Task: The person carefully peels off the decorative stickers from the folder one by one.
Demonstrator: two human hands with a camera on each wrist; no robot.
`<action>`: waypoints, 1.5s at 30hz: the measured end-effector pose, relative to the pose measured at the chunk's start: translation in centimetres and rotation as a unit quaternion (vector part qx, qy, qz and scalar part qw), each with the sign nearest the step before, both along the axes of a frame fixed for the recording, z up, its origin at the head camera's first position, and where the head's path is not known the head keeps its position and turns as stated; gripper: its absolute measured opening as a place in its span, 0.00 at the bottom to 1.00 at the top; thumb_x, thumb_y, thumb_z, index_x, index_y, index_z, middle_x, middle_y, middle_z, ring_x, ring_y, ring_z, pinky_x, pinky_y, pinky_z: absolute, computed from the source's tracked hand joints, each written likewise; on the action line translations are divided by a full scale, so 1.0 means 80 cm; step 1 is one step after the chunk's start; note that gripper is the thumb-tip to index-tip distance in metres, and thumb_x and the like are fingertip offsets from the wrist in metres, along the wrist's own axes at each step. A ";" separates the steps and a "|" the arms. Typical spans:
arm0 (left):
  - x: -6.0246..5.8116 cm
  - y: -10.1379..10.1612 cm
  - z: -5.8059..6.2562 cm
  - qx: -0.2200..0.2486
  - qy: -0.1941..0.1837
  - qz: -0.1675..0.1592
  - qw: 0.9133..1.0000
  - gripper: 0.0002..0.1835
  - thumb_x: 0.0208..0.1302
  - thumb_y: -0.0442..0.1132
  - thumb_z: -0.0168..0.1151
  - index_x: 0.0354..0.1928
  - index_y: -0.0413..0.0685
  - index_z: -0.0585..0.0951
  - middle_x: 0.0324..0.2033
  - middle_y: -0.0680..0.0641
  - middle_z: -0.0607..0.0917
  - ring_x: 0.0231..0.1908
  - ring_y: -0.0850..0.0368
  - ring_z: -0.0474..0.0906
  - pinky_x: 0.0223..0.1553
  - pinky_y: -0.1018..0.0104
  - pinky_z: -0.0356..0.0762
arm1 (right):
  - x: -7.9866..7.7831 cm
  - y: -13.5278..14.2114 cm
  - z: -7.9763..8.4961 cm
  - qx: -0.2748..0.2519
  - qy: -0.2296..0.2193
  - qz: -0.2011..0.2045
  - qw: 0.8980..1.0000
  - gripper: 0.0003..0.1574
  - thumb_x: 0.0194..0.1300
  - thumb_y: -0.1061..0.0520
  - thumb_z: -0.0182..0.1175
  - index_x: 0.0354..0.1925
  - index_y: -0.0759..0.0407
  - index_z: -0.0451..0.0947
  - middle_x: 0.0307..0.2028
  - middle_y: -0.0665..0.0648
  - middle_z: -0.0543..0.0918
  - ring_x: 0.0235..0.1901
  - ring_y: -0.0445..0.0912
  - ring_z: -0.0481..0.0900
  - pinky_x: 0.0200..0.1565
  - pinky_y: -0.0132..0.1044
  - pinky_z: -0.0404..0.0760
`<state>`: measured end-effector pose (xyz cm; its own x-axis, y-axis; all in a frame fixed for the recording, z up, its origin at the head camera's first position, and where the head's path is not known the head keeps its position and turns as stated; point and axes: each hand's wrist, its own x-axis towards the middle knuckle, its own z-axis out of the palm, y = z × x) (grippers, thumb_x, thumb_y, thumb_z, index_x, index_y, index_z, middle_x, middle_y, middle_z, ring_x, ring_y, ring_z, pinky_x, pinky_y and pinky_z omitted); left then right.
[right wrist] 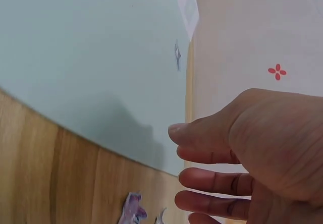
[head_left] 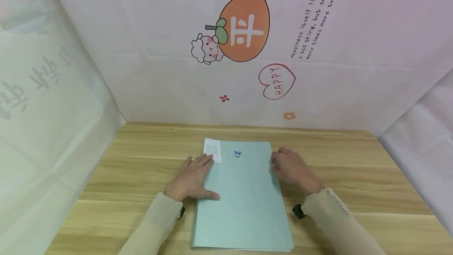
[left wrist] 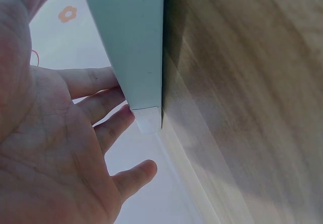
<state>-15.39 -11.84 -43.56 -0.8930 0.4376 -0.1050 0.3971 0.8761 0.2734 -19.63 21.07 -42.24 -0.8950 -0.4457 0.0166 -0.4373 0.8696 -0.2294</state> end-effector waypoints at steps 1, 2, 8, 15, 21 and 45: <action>0.000 0.000 0.000 -0.001 0.001 0.000 1.000 0.61 0.45 0.70 0.76 0.74 0.40 0.66 0.75 0.44 0.64 0.76 0.45 0.55 0.73 0.36 0.49 | 0.000 -0.002 0.000 -0.002 -0.003 0.001 1.000 0.08 0.64 0.59 0.69 0.41 0.61 0.84 0.36 0.55 0.79 0.35 0.50 0.76 0.39 0.48 0.79; 0.000 0.000 0.000 -0.002 0.001 0.000 1.000 0.61 0.45 0.70 0.76 0.74 0.40 0.66 0.75 0.44 0.64 0.76 0.45 0.55 0.73 0.36 0.49 | 0.000 -0.005 -0.001 -0.003 -0.004 0.002 1.000 0.08 0.64 0.59 0.69 0.41 0.61 0.84 0.36 0.55 0.79 0.34 0.50 0.76 0.38 0.47 0.79; -0.001 0.000 -0.001 -0.001 0.000 0.000 1.000 0.61 0.45 0.70 0.76 0.74 0.40 0.66 0.75 0.44 0.64 0.76 0.45 0.55 0.73 0.36 0.49 | -0.003 -0.017 -0.008 -0.011 0.004 0.010 1.000 0.08 0.64 0.58 0.69 0.41 0.59 0.83 0.36 0.53 0.80 0.34 0.49 0.78 0.36 0.46 0.81; -0.001 0.000 -0.002 -0.003 -0.003 0.002 1.000 0.61 0.45 0.71 0.75 0.75 0.41 0.66 0.75 0.44 0.64 0.76 0.45 0.55 0.74 0.36 0.49 | -0.012 -0.038 -0.019 -0.020 0.007 0.000 1.000 0.10 0.64 0.56 0.70 0.42 0.59 0.83 0.36 0.53 0.79 0.33 0.48 0.77 0.35 0.45 0.80; -0.001 0.000 -0.002 -0.007 0.000 -0.001 1.000 0.61 0.45 0.71 0.75 0.75 0.41 0.66 0.75 0.44 0.64 0.76 0.45 0.55 0.73 0.36 0.49 | -0.019 -0.059 -0.020 -0.023 -0.009 -0.003 1.000 0.11 0.65 0.56 0.70 0.43 0.60 0.83 0.38 0.56 0.80 0.33 0.48 0.75 0.37 0.45 0.79; 0.000 0.000 -0.001 -0.011 0.002 0.003 1.000 0.60 0.45 0.72 0.74 0.74 0.41 0.67 0.75 0.45 0.64 0.76 0.45 0.55 0.73 0.36 0.50 | -0.033 -0.100 -0.019 -0.031 -0.037 -0.014 0.999 0.20 0.65 0.53 0.69 0.51 0.62 0.81 0.45 0.60 0.79 0.44 0.54 0.78 0.45 0.50 0.79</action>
